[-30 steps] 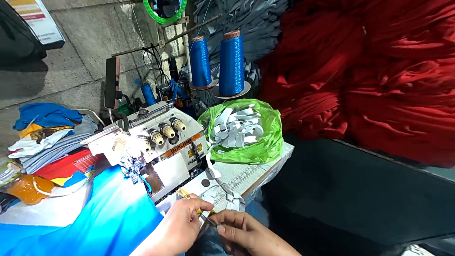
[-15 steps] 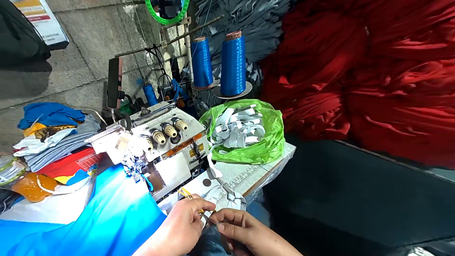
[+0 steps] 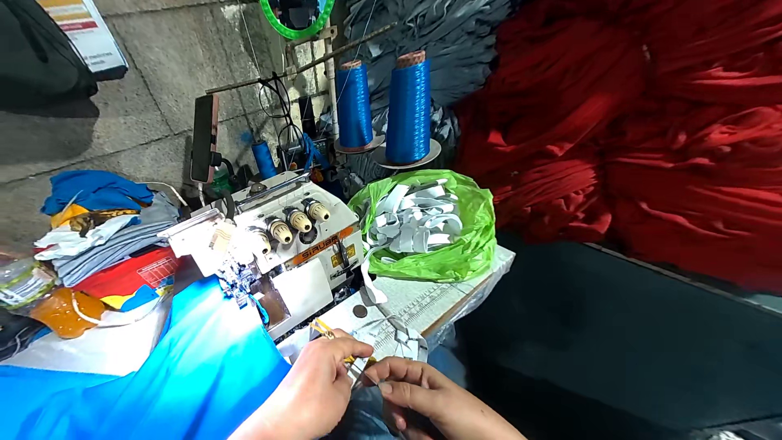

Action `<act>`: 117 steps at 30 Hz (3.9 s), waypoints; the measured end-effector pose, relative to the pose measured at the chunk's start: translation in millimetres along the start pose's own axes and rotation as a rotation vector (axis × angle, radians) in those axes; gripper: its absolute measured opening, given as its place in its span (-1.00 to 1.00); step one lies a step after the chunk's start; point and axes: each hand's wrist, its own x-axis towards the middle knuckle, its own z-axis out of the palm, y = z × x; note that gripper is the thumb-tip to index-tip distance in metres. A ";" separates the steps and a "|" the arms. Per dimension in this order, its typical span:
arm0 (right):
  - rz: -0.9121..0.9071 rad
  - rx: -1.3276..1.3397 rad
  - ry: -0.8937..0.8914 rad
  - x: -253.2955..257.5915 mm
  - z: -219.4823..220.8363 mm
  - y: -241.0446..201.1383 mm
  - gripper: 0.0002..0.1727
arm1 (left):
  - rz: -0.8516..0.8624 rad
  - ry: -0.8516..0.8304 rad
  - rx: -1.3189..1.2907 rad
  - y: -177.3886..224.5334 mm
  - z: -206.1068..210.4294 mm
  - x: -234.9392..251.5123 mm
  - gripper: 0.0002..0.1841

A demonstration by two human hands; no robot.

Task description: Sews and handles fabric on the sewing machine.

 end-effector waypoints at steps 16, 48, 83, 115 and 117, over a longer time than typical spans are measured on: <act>-0.011 -0.001 0.026 3.0 5.2 1.4 -0.84 | 0.023 -0.013 0.033 2.2 0.1 -1.8 -0.50; -0.575 -0.123 0.107 56.9 144.9 -21.7 -0.92 | 0.196 1.125 -1.183 -15.7 7.5 -85.7 -0.70; -0.798 -0.676 0.076 61.2 140.9 -31.0 -0.84 | 0.326 1.106 -0.555 -55.2 15.6 -105.9 -0.81; -0.691 -0.728 0.261 102.4 114.8 -63.3 -0.81 | 0.223 1.222 0.031 -52.7 -9.2 -82.9 -0.75; -0.436 -0.712 0.229 118.5 102.5 -82.1 -0.82 | 0.116 1.229 0.427 -53.8 -19.7 -82.4 -0.69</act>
